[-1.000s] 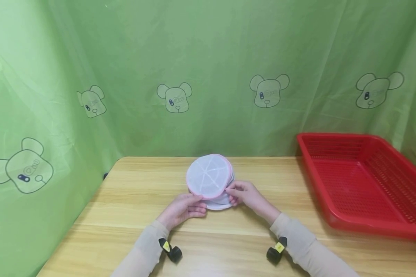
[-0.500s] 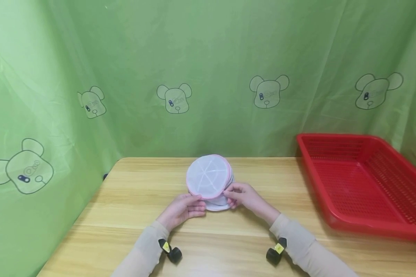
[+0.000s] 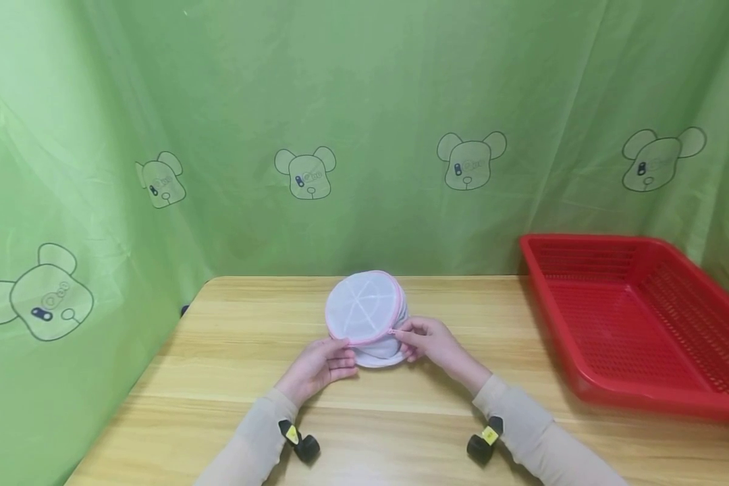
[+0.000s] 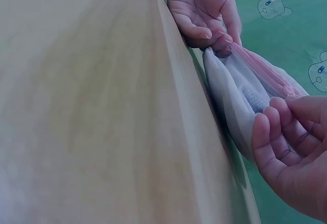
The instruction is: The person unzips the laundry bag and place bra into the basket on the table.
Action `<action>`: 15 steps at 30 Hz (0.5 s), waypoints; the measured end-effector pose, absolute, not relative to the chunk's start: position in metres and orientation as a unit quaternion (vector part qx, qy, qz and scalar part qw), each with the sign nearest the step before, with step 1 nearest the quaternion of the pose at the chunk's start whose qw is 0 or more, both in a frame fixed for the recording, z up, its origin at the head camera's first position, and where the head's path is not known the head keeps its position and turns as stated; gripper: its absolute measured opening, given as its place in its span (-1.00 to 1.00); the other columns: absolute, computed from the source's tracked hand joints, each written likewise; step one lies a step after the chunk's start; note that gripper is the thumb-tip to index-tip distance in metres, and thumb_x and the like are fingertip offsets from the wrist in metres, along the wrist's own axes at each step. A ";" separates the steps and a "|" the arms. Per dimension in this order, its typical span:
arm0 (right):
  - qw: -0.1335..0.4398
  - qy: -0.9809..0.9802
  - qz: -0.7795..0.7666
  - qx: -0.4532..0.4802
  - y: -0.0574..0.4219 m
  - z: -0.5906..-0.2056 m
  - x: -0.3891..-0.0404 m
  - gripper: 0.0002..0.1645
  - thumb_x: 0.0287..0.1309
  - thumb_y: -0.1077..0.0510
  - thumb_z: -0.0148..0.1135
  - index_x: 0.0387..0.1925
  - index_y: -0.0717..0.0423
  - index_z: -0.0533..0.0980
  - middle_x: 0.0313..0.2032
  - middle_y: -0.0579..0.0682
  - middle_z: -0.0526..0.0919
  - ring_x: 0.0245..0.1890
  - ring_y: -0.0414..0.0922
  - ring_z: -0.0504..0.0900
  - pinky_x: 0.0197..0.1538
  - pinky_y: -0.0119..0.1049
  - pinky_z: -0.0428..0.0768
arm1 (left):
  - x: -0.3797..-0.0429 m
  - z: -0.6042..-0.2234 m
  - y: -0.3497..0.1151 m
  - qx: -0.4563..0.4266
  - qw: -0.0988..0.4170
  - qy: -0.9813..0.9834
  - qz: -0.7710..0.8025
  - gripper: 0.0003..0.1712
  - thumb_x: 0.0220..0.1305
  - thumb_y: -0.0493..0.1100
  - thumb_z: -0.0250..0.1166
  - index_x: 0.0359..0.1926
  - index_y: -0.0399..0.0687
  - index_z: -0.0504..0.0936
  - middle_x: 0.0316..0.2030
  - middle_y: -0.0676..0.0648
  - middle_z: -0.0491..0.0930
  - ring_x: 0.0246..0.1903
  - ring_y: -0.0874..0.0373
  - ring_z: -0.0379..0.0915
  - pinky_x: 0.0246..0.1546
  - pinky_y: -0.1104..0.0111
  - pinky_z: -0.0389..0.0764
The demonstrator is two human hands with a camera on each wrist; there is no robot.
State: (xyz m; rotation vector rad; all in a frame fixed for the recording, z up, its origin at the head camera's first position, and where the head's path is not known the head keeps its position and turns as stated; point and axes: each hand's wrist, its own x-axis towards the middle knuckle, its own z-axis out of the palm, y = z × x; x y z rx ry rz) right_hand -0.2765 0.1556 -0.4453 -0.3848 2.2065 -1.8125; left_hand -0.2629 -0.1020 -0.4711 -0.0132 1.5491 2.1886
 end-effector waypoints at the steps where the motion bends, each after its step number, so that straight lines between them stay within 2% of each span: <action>1: 0.129 0.758 -0.625 -0.132 0.156 -0.445 -0.276 -0.70 0.28 0.18 0.20 -0.19 0.42 0.50 -0.49 -0.01 0.60 -0.46 -0.17 0.58 -0.35 -0.29 0.76 | -0.263 -0.471 -0.102 -0.006 0.227 0.561 0.796 -0.88 0.38 -0.19 0.15 -0.16 -0.16 0.48 -0.43 0.01 0.66 -0.35 0.21 0.64 -0.04 0.24 0.75; 15: 0.123 0.763 -0.623 -0.120 0.156 -0.442 -0.276 -0.71 0.28 0.19 0.20 -0.18 0.41 0.51 -0.48 0.01 0.61 -0.46 -0.17 0.59 -0.34 -0.30 0.76 | -0.263 -0.470 -0.101 -0.009 0.224 0.560 0.798 -0.91 0.37 -0.20 0.15 -0.18 -0.15 0.49 -0.44 0.02 0.64 -0.38 0.22 0.62 -0.09 0.27 0.76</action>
